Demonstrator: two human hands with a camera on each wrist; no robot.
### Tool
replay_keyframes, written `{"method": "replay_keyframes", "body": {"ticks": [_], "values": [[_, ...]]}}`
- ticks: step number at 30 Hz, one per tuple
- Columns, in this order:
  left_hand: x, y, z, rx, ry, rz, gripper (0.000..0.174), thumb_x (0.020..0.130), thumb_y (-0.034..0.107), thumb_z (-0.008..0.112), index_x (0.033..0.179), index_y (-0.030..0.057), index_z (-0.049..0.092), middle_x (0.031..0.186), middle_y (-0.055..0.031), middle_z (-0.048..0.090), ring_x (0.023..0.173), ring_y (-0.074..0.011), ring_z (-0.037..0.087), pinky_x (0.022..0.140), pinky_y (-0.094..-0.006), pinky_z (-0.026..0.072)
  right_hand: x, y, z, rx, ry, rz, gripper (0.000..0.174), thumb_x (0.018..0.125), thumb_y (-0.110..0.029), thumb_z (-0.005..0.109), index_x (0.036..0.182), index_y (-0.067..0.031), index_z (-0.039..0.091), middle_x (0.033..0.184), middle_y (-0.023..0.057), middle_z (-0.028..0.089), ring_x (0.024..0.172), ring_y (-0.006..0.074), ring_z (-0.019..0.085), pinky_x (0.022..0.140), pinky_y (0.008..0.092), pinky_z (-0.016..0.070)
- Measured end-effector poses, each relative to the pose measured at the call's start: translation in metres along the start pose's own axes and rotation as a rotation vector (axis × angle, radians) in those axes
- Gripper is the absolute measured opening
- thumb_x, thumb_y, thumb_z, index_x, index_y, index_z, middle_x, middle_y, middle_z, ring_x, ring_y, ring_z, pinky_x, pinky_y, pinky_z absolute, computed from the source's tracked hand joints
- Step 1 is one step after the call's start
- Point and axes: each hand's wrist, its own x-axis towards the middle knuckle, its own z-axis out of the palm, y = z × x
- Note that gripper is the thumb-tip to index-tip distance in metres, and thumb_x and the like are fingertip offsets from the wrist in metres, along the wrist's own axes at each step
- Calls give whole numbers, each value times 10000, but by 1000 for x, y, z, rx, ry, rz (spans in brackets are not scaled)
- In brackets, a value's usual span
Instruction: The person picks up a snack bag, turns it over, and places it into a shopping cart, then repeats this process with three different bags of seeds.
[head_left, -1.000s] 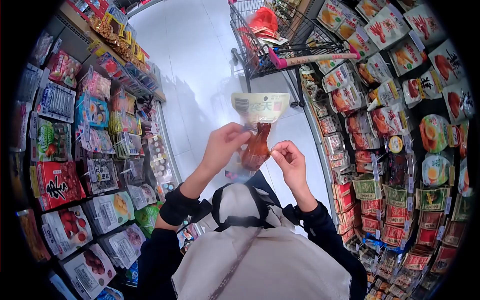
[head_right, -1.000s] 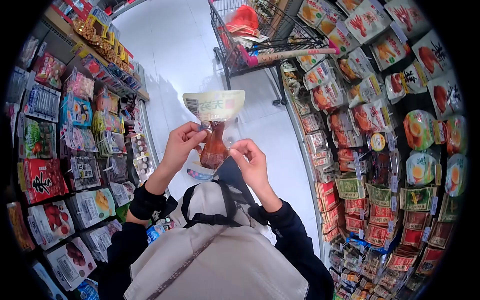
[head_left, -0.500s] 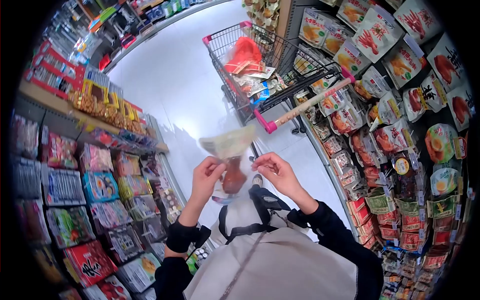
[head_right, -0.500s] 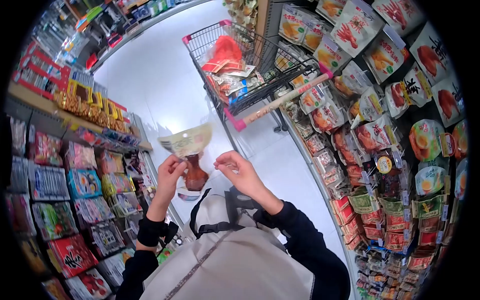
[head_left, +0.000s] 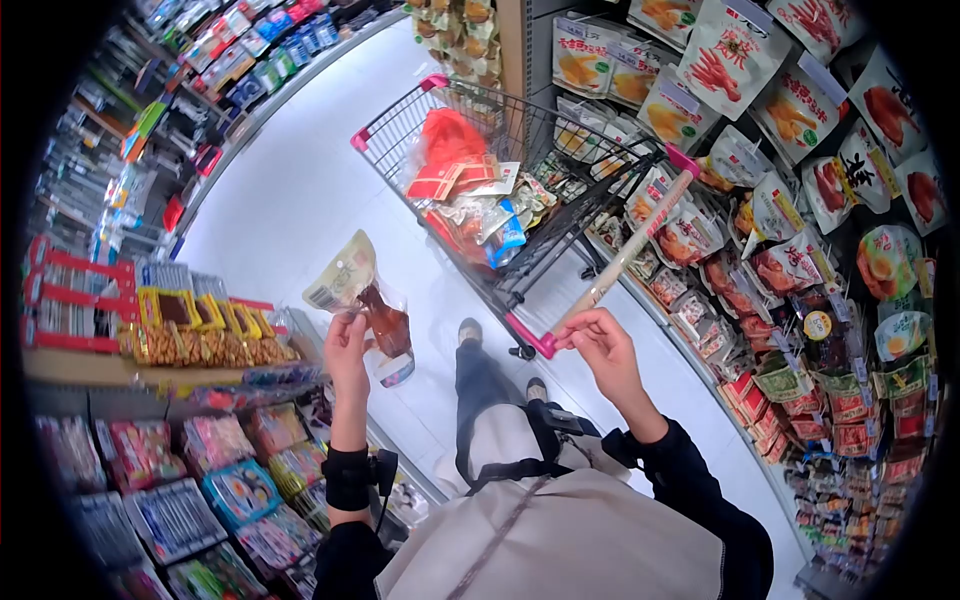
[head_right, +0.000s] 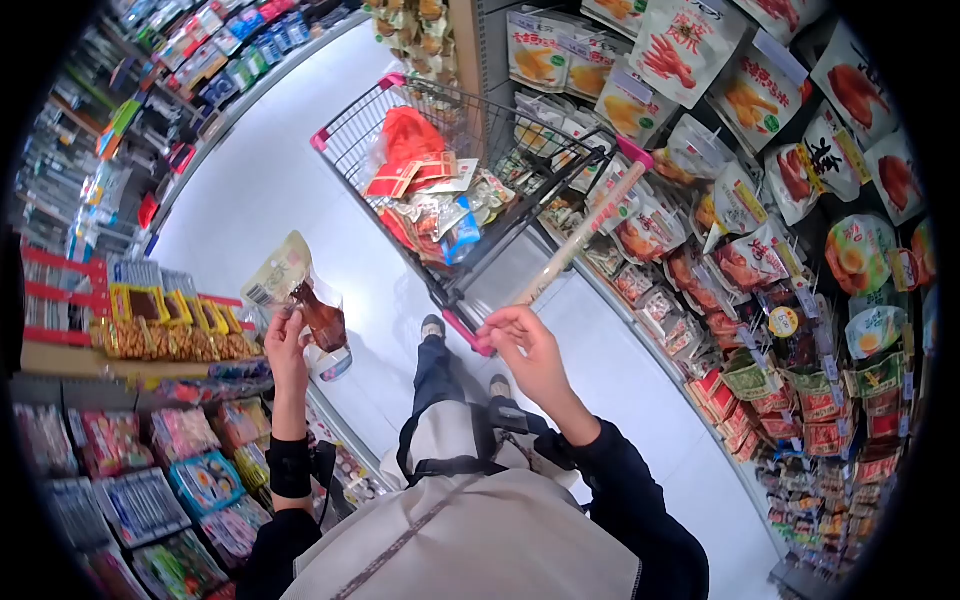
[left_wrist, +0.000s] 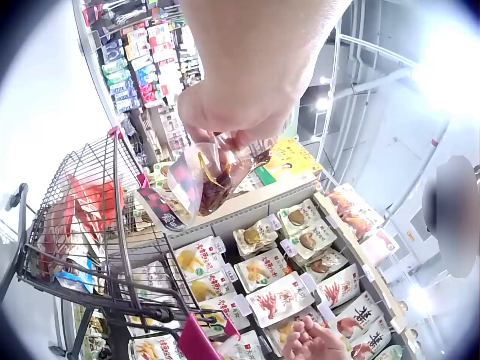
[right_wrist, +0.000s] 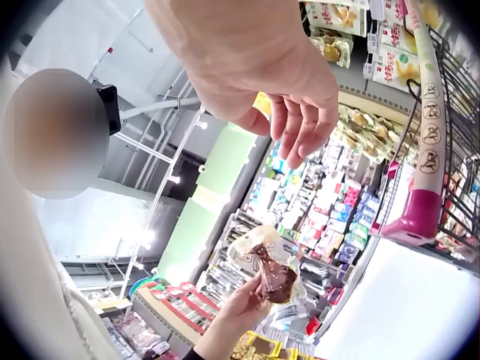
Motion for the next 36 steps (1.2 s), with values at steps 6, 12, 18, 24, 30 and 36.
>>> {"method": "replay_keyframes", "body": {"ticks": [6, 12, 18, 24, 30, 36], "values": [[140, 2, 30, 84, -178, -20, 129, 848, 148, 513, 937, 57, 534, 896, -2, 588, 832, -68, 554, 582, -193, 422, 53, -9, 10, -53, 294, 5, 133, 854, -29, 438, 982, 6, 444, 884, 101, 554, 790, 157, 557, 729, 272, 439], [273, -15, 89, 202, -461, -38, 165, 841, 147, 531, 964, 36, 545, 889, -7, 595, 830, -78, 559, 597, -195, 429, 90, -15, 28, -96, 504, 40, 129, 854, 7, 405, 974, 0, 451, 905, 95, 544, 802, 159, 542, 735, 275, 424], [351, -95, 175, 469, -1061, 117, 81, 811, 75, 538, 867, 16, 529, 746, -47, 563, 728, -96, 535, 629, -231, 430, 95, -2, 42, -135, 777, 90, 138, 846, 28, 390, 963, -1, 458, 883, 94, 554, 780, 162, 549, 728, 269, 424], [360, -140, 218, 839, -1863, 113, 78, 771, 40, 492, 845, 31, 516, 687, -117, 543, 625, -226, 539, 601, -306, 434, 100, 7, 51, -125, 937, 171, 136, 846, 25, 395, 962, 7, 461, 885, 99, 562, 781, 160, 554, 725, 267, 425], [352, -203, 222, 1037, -2314, 824, 167, 721, 160, 547, 867, 88, 583, 785, -132, 594, 760, -296, 581, 638, -362, 456, 96, 17, 53, -76, 1042, 182, 127, 849, 12, 405, 964, 14, 460, 881, 100, 566, 780, 155, 553, 727, 259, 421], [336, -251, 214, 1334, -2356, 1055, 106, 665, 136, 541, 739, 100, 608, 739, -82, 595, 741, -289, 590, 620, -438, 466, 94, 23, 54, -67, 1103, 217, 117, 858, -7, 411, 961, 18, 460, 867, 95, 561, 779, 150, 550, 734, 257, 417]]}}
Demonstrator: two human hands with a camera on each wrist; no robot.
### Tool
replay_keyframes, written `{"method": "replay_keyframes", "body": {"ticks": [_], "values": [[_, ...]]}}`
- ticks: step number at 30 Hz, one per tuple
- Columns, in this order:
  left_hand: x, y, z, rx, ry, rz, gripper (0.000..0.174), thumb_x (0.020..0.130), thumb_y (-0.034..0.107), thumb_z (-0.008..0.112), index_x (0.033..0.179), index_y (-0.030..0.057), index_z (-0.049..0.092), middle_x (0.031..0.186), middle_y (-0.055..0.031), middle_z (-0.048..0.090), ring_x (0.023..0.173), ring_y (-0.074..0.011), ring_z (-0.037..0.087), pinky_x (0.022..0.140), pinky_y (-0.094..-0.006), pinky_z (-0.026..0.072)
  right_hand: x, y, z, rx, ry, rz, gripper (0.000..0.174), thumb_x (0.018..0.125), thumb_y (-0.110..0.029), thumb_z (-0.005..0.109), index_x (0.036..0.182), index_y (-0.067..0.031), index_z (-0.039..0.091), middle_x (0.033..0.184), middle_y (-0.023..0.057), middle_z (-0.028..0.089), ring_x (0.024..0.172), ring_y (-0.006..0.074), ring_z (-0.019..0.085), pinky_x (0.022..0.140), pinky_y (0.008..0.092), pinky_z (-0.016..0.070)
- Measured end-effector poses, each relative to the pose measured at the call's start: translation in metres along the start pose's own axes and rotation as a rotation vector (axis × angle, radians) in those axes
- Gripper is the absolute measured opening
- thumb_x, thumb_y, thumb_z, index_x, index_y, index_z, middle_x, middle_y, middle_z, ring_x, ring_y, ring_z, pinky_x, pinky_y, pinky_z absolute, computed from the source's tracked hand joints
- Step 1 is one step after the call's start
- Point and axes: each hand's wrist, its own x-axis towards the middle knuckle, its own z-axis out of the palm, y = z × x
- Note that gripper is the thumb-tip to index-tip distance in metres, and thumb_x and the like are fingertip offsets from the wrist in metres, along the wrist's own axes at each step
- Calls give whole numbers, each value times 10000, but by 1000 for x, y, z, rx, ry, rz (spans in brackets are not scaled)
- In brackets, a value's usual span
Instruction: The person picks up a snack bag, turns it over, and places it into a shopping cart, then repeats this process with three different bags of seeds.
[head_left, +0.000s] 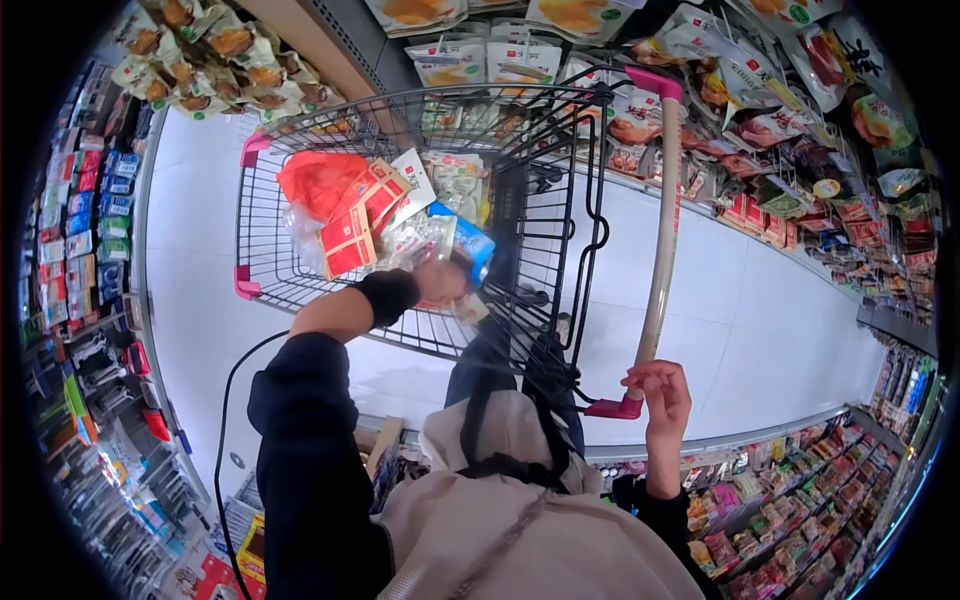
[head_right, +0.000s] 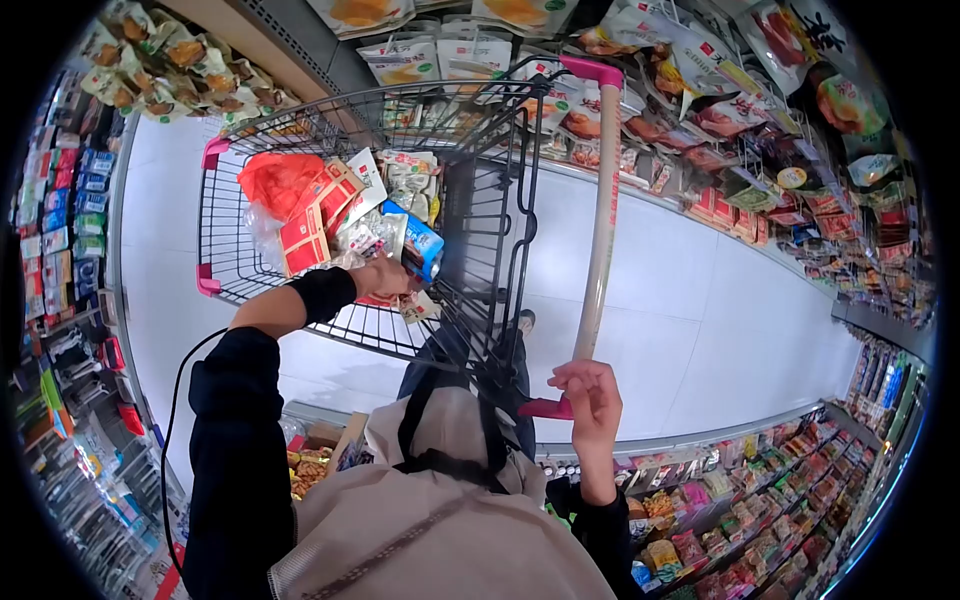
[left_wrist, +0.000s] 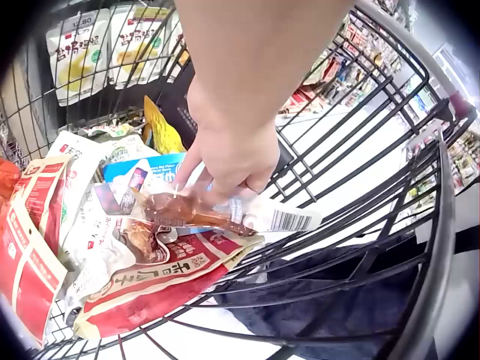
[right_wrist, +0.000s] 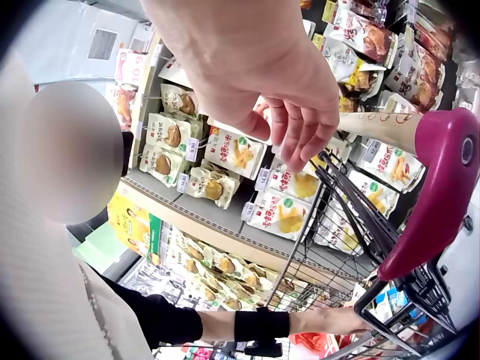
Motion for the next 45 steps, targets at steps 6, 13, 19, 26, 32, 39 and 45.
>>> {"method": "replay_keyframes", "body": {"ticks": [6, 13, 19, 26, 32, 39, 45], "values": [[44, -23, 71, 69, 44, 47, 107, 661, 165, 554, 655, 69, 600, 699, -83, 578, 658, -242, 567, 637, -423, 462, -3, 0, 1, -2, 86, 21, 117, 875, -77, 428, 941, 12, 465, 835, 86, 565, 761, 146, 555, 703, 253, 426], [42, -5, 7, 263, -79, -66, 125, 699, 83, 534, 734, 63, 653, 758, -67, 639, 669, -247, 614, 492, -357, 472, -6, 3, -3, -34, 119, 24, 123, 879, -95, 436, 938, 8, 468, 831, 89, 572, 754, 144, 558, 689, 254, 434], [21, -15, 4, 165, 85, -98, 132, 717, 91, 527, 752, 58, 649, 773, -78, 639, 698, -250, 618, 533, -351, 481, -3, 6, -4, 12, 72, 31, 109, 865, -22, 411, 949, 14, 471, 859, 78, 558, 790, 129, 539, 713, 234, 411], [1, -19, -26, 156, 28, -259, 197, 743, 211, 542, 877, 78, 597, 879, -104, 603, 831, -229, 587, 715, -369, 439, -3, 27, -22, -283, 114, -243, 123, 841, -25, 439, 948, 9, 489, 938, 112, 546, 848, 166, 530, 736, 263, 421], [-87, 30, -77, -113, 660, -586, 248, 744, 138, 546, 974, 47, 529, 900, -108, 563, 890, -248, 530, 764, -361, 418, 4, 43, -34, -793, 108, -378, 380, 732, 2, 517, 1108, -29, 471, 1225, 188, 371, 1067, 321, 423, 875, 371, 374], [-140, 114, -8, -277, 747, -756, 259, 808, 213, 521, 1001, 40, 512, 973, -116, 533, 940, -284, 491, 861, -400, 359, 12, 59, -39, -772, -19, -406, 478, 726, -27, 533, 1185, -75, 409, 1213, 203, 364, 1070, 380, 427, 820, 380, 422], [-129, 151, 19, -147, 826, -689, 308, 777, 323, 559, 963, 77, 552, 884, -99, 559, 927, -289, 485, 892, -449, 314, 23, 59, -52, -684, -41, -426, 438, 670, -118, 556, 1097, -120, 460, 1099, 162, 430, 825, 341, 526, 675, 366, 460]]}}
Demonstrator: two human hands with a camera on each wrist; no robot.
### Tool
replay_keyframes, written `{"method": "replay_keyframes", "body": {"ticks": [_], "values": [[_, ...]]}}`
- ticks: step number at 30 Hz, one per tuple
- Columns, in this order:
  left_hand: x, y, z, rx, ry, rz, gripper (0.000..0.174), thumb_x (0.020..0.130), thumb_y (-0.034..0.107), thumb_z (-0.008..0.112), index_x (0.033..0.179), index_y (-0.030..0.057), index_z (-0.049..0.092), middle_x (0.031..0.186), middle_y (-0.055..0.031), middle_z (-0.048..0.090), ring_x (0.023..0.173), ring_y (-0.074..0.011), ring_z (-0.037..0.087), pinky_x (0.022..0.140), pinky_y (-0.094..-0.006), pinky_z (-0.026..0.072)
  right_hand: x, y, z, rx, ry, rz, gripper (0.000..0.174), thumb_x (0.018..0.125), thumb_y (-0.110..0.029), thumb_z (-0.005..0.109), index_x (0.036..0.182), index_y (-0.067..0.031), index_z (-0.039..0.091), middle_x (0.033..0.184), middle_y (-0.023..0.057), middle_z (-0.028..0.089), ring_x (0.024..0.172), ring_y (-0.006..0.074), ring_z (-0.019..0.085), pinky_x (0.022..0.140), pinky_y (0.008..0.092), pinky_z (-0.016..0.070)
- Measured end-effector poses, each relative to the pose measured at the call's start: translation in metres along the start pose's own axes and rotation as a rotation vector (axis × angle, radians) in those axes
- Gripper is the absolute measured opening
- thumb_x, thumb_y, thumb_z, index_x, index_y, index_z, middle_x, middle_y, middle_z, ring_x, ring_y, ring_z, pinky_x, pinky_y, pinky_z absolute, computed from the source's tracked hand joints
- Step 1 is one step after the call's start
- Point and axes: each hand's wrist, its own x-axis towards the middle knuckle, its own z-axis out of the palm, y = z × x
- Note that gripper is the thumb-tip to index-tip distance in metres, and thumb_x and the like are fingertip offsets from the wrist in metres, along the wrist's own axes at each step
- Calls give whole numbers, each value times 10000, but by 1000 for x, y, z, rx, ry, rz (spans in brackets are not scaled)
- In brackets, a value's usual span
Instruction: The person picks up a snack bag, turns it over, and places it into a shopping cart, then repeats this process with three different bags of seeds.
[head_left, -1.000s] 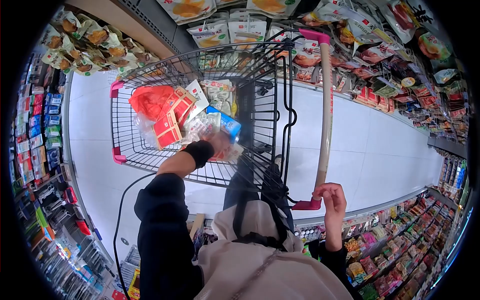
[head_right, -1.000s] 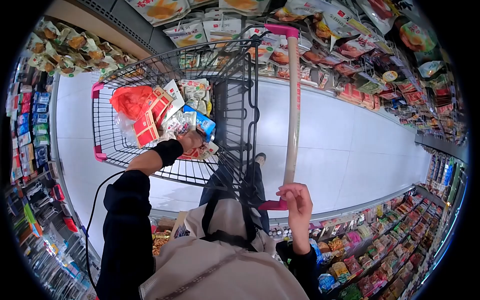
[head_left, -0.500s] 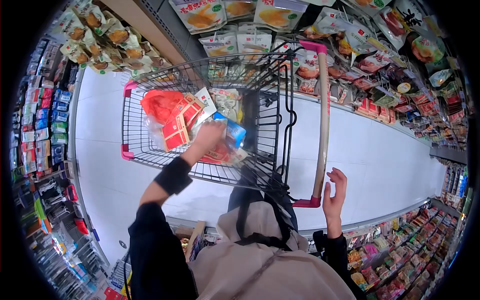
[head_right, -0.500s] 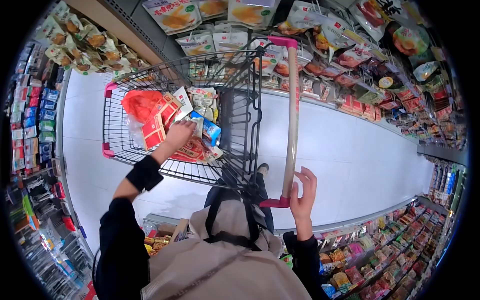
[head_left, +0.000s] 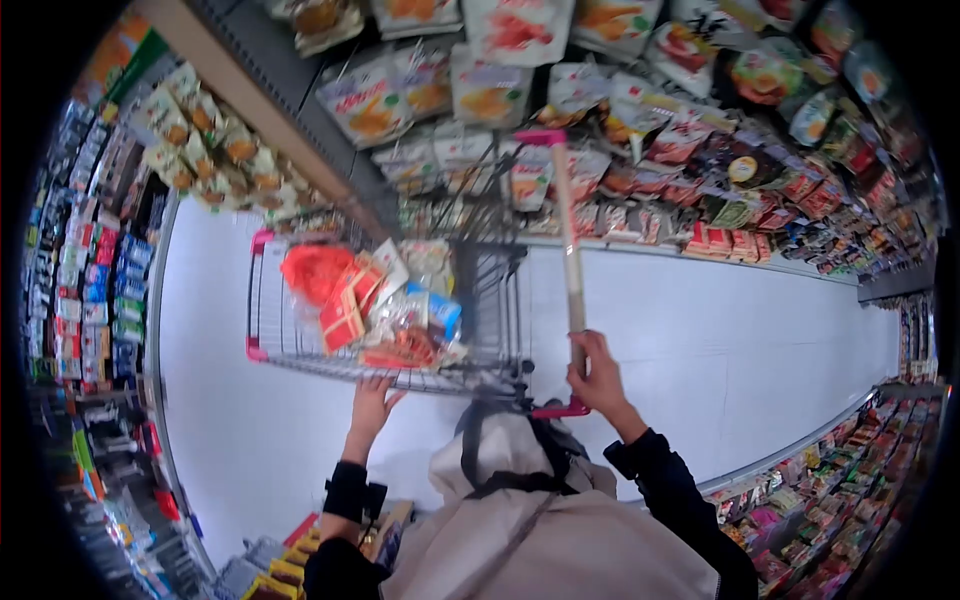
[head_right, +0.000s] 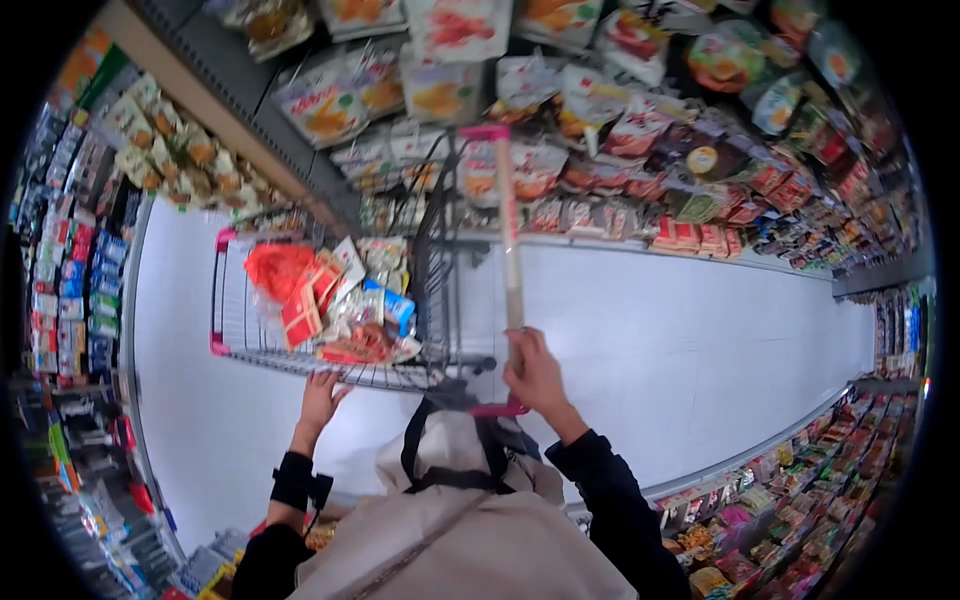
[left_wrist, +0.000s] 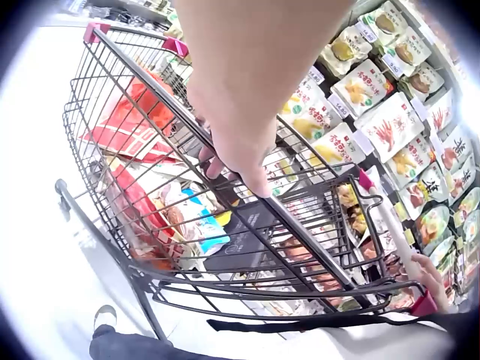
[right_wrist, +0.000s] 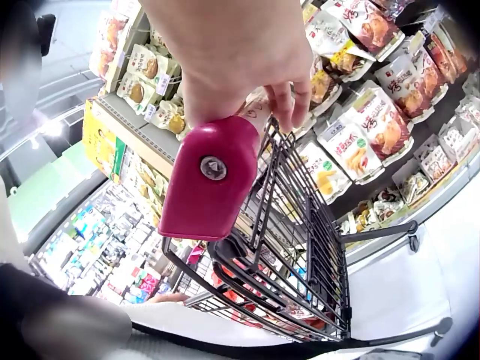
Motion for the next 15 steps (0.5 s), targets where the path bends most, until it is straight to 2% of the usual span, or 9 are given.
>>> {"method": "replay_keyframes", "body": {"ticks": [2, 4, 5, 9, 15], "values": [[0, 5, 2, -35, -29, -29, 276, 764, 326, 566, 911, 94, 576, 885, -89, 562, 915, -289, 486, 899, -452, 307, 2, -2, -7, 20, -9, -21, 418, 665, -115, 549, 1075, -112, 470, 1052, 142, 447, 746, 320, 532, 640, 361, 463], [1, 7, 7, -24, -34, -57, 266, 756, 324, 567, 900, 101, 580, 883, -84, 562, 909, -285, 488, 899, -457, 308, 1, 0, -15, 61, -56, -25, 417, 673, -130, 547, 1080, -105, 459, 1022, 135, 456, 735, 318, 533, 641, 368, 459], [2, 9, 9, -18, -42, -76, 261, 753, 324, 568, 894, 105, 582, 883, -81, 562, 906, -284, 488, 899, -459, 308, 2, 10, -12, 49, -25, -107, 428, 682, -150, 548, 1094, -105, 444, 1028, 140, 447, 759, 328, 533, 667, 382, 455], [3, 17, 18, 30, -54, -143, 228, 754, 303, 568, 851, 97, 589, 865, -88, 555, 907, -294, 485, 895, -473, 308, 2, 22, -21, 33, -71, -88, 429, 690, -172, 544, 1099, -112, 427, 1025, 143, 423, 838, 347, 517, 717, 407, 440], [0, 37, 26, -78, -15, -174, 181, 762, 255, 570, 818, 83, 591, 864, -120, 543, 899, -327, 477, 890, -472, 310, -8, 35, -33, 95, -40, -144, 440, 683, -162, 550, 1097, -121, 407, 1023, 131, 407, 838, 354, 514, 711, 415, 438]]}}
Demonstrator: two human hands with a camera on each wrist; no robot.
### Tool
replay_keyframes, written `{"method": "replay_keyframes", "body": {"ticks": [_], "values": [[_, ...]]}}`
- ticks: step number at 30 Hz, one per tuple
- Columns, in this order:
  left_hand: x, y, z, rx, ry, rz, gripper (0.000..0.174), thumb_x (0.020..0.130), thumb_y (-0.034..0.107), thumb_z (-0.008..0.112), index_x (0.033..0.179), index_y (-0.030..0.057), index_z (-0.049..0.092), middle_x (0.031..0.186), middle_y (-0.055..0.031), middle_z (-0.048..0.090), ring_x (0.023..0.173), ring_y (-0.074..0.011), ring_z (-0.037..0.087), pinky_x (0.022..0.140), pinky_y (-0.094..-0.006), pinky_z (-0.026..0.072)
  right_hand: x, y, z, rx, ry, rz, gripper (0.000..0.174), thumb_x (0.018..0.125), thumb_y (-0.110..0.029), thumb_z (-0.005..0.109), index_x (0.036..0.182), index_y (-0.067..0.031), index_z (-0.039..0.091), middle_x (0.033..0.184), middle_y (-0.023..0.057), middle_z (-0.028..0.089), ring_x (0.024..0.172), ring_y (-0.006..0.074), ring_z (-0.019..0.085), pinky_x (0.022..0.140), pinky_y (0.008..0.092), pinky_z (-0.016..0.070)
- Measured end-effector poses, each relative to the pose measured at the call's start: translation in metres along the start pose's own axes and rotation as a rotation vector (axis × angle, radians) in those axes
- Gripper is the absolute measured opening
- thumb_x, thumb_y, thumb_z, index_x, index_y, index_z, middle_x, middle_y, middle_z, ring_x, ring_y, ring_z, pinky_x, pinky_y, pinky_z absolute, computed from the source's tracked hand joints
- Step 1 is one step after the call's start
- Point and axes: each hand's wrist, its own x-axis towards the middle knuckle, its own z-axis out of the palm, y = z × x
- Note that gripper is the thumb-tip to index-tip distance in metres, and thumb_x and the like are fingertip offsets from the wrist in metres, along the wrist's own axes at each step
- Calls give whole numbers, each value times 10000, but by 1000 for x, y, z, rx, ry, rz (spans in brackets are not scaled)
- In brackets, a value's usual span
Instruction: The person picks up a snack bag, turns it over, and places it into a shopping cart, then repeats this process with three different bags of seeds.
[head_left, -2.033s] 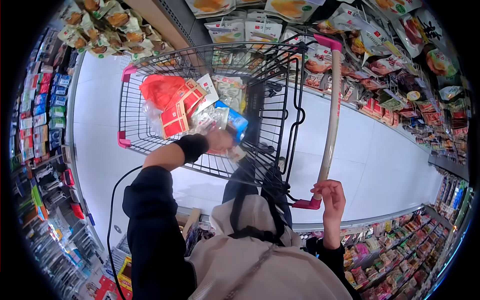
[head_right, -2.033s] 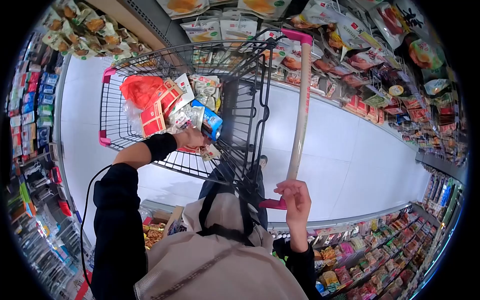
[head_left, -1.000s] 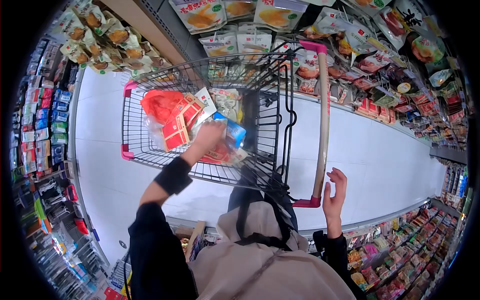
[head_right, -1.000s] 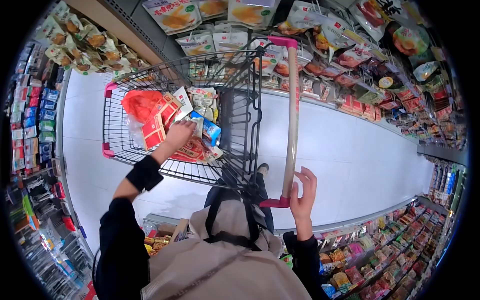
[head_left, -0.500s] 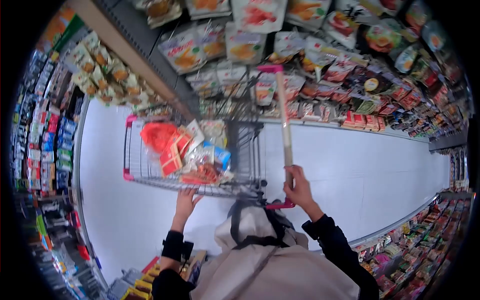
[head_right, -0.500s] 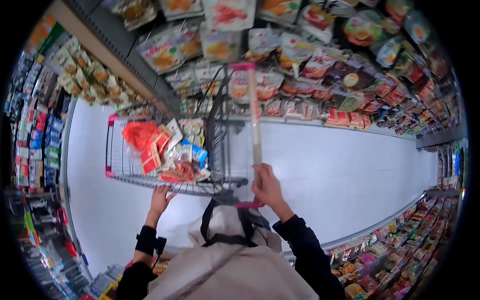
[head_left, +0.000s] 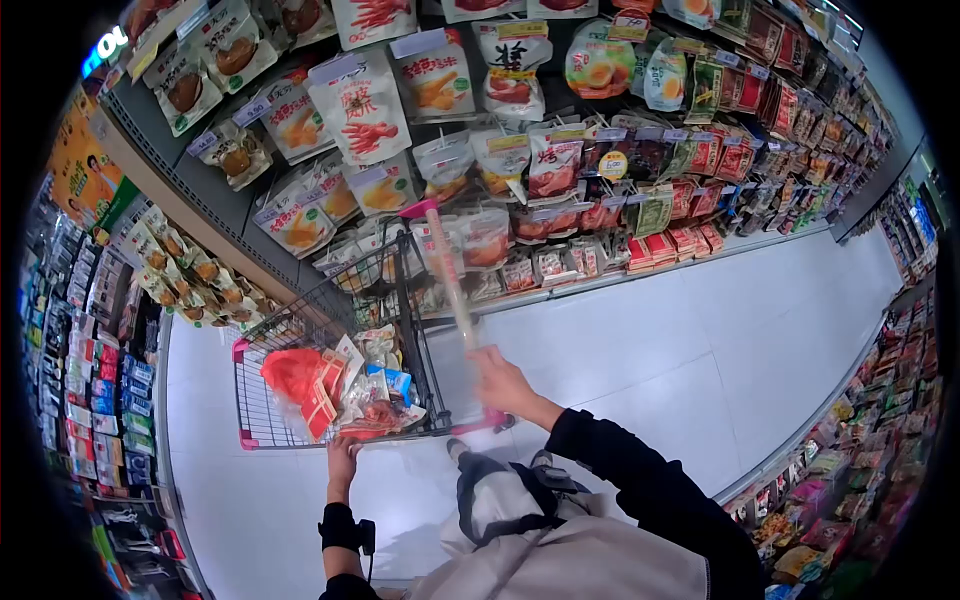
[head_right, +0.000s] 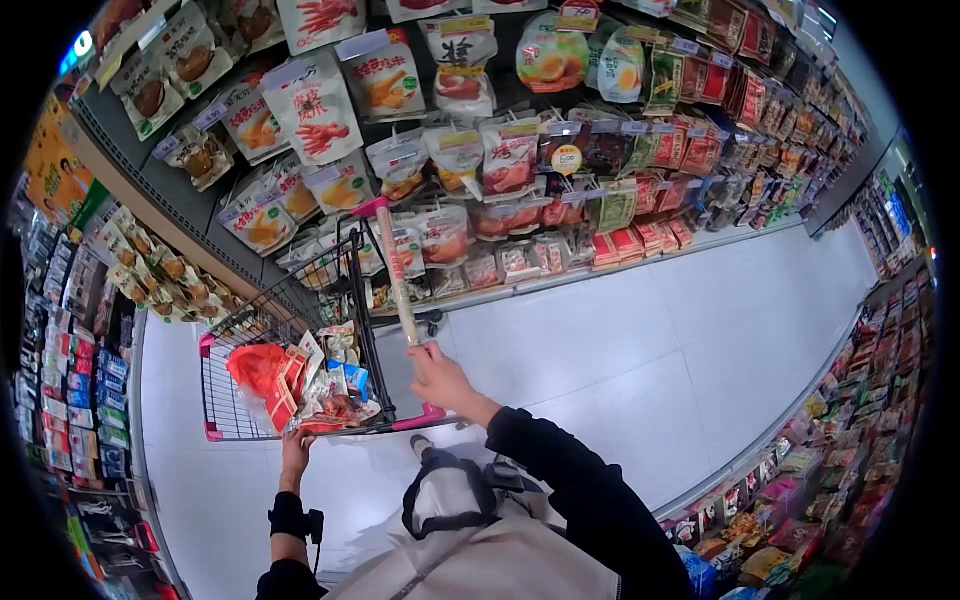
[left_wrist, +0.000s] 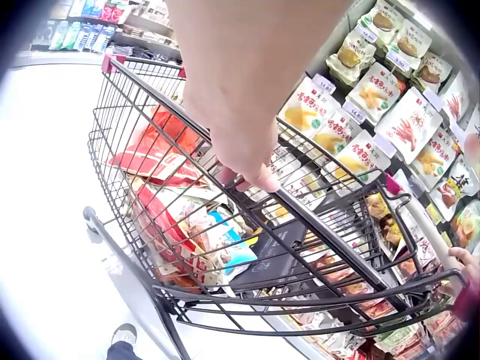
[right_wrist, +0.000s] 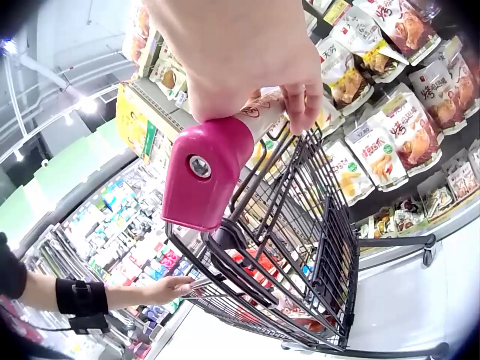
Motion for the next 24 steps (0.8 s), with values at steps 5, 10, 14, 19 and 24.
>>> {"method": "replay_keyframes", "body": {"ticks": [5, 10, 14, 19, 24], "values": [[-6, 16, 12, 32, 22, 14, 152, 748, 183, 581, 838, 60, 577, 896, -132, 546, 865, -339, 484, 786, -440, 345, -10, 13, -8, -2, 42, -2, 437, 679, -147, 556, 1092, -130, 415, 1026, 129, 409, 842, 354, 515, 719, 419, 438], [-18, 26, 33, 20, 47, 3, 165, 731, 195, 599, 811, 59, 550, 867, -107, 539, 903, -316, 477, 833, -467, 318, -20, 22, -20, -21, 49, 40, 431, 679, -140, 554, 1091, -137, 428, 1044, 125, 417, 844, 352, 518, 725, 415, 440], [-24, 44, 42, 5, 72, -28, 180, 735, 226, 599, 817, 73, 552, 877, -88, 533, 923, -304, 472, 879, -483, 283, -29, 31, -28, 19, 82, 81, 421, 669, -128, 551, 1076, -152, 449, 1051, 96, 431, 801, 318, 540, 710, 400, 449], [-26, 66, 48, -25, 93, 3, 183, 747, 240, 594, 820, 78, 551, 890, -99, 527, 939, -305, 456, 883, -488, 270, -38, 37, -38, 6, 99, 107, 417, 665, -123, 544, 1072, -167, 467, 1025, 67, 461, 746, 261, 559, 680, 357, 461], [-27, 80, 59, 22, 158, 13, 186, 764, 234, 576, 837, 66, 550, 888, -120, 515, 956, -305, 447, 965, -512, 198, -39, 40, -48, 17, 129, 110, 389, 673, -126, 534, 1058, -157, 483, 1005, 70, 473, 738, 269, 554, 675, 349, 457]]}}
